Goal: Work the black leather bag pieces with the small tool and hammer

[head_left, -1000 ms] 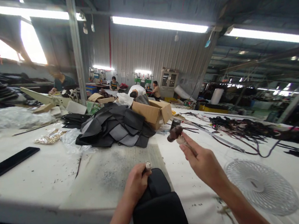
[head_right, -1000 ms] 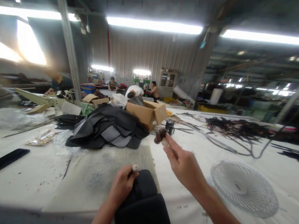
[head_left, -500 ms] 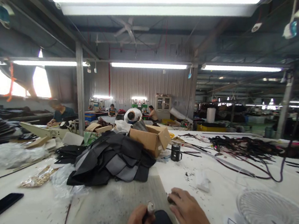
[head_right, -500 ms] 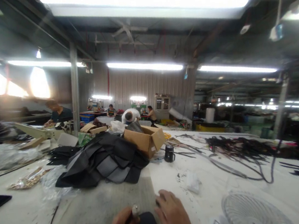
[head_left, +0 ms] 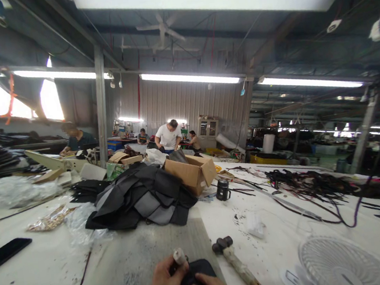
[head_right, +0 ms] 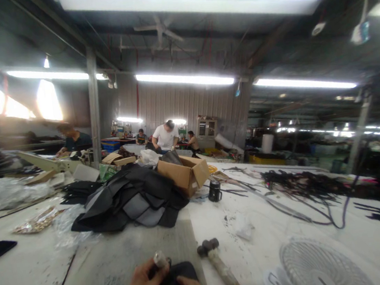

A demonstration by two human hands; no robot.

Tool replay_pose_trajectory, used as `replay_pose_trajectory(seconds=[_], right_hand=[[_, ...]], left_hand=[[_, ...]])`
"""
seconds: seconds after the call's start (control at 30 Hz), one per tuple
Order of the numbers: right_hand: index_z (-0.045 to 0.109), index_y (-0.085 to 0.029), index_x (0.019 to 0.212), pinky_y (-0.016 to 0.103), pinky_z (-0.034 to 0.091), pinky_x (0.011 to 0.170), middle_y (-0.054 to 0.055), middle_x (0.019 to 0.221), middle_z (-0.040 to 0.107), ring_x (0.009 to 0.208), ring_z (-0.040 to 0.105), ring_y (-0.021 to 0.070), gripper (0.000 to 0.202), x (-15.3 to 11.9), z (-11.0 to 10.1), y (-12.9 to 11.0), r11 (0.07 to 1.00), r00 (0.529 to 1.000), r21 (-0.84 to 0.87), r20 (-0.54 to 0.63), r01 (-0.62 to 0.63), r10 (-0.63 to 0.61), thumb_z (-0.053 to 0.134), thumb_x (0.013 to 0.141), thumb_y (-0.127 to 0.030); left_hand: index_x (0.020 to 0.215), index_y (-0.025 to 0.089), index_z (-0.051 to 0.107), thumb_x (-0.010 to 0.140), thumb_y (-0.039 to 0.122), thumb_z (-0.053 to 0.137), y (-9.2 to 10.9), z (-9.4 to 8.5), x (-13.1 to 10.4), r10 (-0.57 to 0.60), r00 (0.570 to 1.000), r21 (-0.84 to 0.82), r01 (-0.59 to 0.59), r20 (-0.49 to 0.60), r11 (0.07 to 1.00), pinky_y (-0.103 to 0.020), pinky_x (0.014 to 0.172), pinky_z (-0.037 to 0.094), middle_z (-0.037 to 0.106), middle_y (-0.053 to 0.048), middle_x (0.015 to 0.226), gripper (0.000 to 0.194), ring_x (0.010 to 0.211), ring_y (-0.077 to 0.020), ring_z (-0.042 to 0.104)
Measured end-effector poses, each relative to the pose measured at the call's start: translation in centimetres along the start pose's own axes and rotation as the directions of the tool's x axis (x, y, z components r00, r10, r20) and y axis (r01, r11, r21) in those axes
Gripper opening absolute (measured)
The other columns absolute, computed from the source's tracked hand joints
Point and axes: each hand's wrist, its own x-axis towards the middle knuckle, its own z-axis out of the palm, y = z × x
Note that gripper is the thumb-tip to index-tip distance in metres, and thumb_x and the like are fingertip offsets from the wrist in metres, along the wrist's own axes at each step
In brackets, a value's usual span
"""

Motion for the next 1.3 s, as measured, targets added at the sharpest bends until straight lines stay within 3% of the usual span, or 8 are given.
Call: replay_pose_trajectory(seconds=[0.2, 0.37, 0.53, 0.73, 0.9, 1.03, 1.13, 1.3], right_hand=[[0.071, -0.028, 0.151, 0.048, 0.047, 0.128, 0.011, 0.165, 0.059, 0.152, 0.057, 0.0330, 0.044, -3.0, -3.4, -6.2, 0.999, 0.999, 0.009, -0.031, -0.041, 0.041, 0.056, 0.112, -0.043], [0.071, -0.026, 0.150, 0.045, 0.045, 0.128, 0.011, 0.165, 0.059, 0.151, 0.056, 0.0318, 0.043, -2.7, -5.1, -7.8, 0.997, 0.997, 0.025, 0.019, -0.077, 0.076, 0.060, 0.111, -0.040], [0.085, -0.032, 0.124, 0.036, 0.051, 0.113, 0.005, 0.142, 0.074, 0.126, 0.070, 0.0268, 0.029, -0.3, -7.9, -7.7, 0.998, 0.996, 0.069, 0.094, 0.000, -0.007, 0.066, 0.108, -0.046], [0.076, -0.023, 0.135, 0.038, 0.051, 0.105, 0.010, 0.134, 0.071, 0.122, 0.066, 0.0321, 0.080, 4.9, -9.6, -5.9, 0.994, 0.973, -0.082, 0.213, -0.070, 0.086, 0.104, 0.065, -0.050], [0.079, -0.020, 0.105, 0.031, 0.052, 0.076, 0.003, 0.098, 0.076, 0.091, 0.069, 0.0254, 0.067, 5.5, -9.5, -6.3, 0.989, 0.959, -0.053, 0.245, -0.135, 0.144, 0.107, 0.054, -0.052], [0.077, -0.020, 0.092, 0.025, 0.049, 0.065, 0.000, 0.084, 0.075, 0.078, 0.069, 0.0189, 0.039, -0.1, -10.4, -7.8, 0.974, 0.955, 0.081, 0.229, -0.210, 0.187, 0.095, 0.078, -0.051], [0.078, -0.017, 0.091, 0.027, 0.053, 0.059, 0.003, 0.080, 0.077, 0.070, 0.071, 0.0204, 0.047, -7.0, -12.4, -7.3, 0.828, 0.906, 0.376, 0.250, -0.416, 0.342, 0.093, 0.080, -0.060], [0.082, -0.021, 0.100, 0.043, 0.066, 0.076, 0.013, 0.094, 0.083, 0.087, 0.081, 0.0354, 0.052, -21.1, -16.2, -0.9, 0.580, 0.758, 0.566, 0.127, -0.585, 0.640, 0.097, 0.072, -0.063]], left_hand=[[0.101, 0.021, 0.081, 0.090, 0.071, 0.068, 2.7, -3.5, 0.4, -0.047, 0.939, -0.084, 0.019, -0.341, 0.996, -0.034, 0.080, 0.057, 0.079, -0.006, 0.090, 0.053, 0.087, -0.0264, 0.072], [0.095, 0.020, 0.080, 0.089, 0.060, 0.073, 2.0, -5.2, 0.1, 0.017, 0.985, -0.014, -0.020, -0.170, 1.000, -0.033, 0.080, 0.057, 0.079, -0.005, 0.088, 0.041, 0.088, -0.0260, 0.072], [0.098, 0.019, 0.082, 0.086, 0.058, 0.076, -0.3, -6.1, -1.6, -0.066, 0.974, -0.013, 0.065, -0.216, 0.998, -0.034, 0.081, 0.055, 0.080, -0.005, 0.087, 0.041, 0.086, -0.0272, 0.073], [0.091, 0.019, 0.079, 0.090, 0.054, 0.072, -0.3, -6.6, -1.7, -0.018, 0.988, 0.046, 0.025, -0.154, 0.999, -0.033, 0.080, 0.053, 0.079, -0.005, 0.085, 0.036, 0.085, -0.0262, 0.072], [0.089, 0.019, 0.076, 0.092, 0.047, 0.068, -0.5, -6.1, -2.0, 0.038, 0.989, 0.121, -0.020, -0.146, 0.992, -0.033, 0.079, 0.050, 0.077, -0.004, 0.083, 0.029, 0.082, -0.0252, 0.070], [0.086, 0.020, 0.074, 0.090, 0.048, 0.066, -0.4, -6.2, -2.3, 0.015, 0.987, 0.129, 0.006, -0.161, 0.992, -0.032, 0.075, 0.046, 0.075, -0.003, 0.079, 0.030, 0.080, -0.0249, 0.068], [0.083, 0.021, 0.073, 0.089, 0.046, 0.066, 0.0, -6.2, -2.4, 0.008, 0.988, 0.167, 0.017, -0.152, 0.986, -0.032, 0.073, 0.044, 0.072, -0.002, 0.077, 0.027, 0.079, -0.0237, 0.066], [0.086, 0.020, 0.075, 0.089, 0.044, 0.067, 0.0, -6.0, -2.4, -0.018, 0.992, 0.191, 0.042, -0.125, 0.981, -0.031, 0.073, 0.043, 0.072, -0.002, 0.077, 0.025, 0.079, -0.0223, 0.066]])
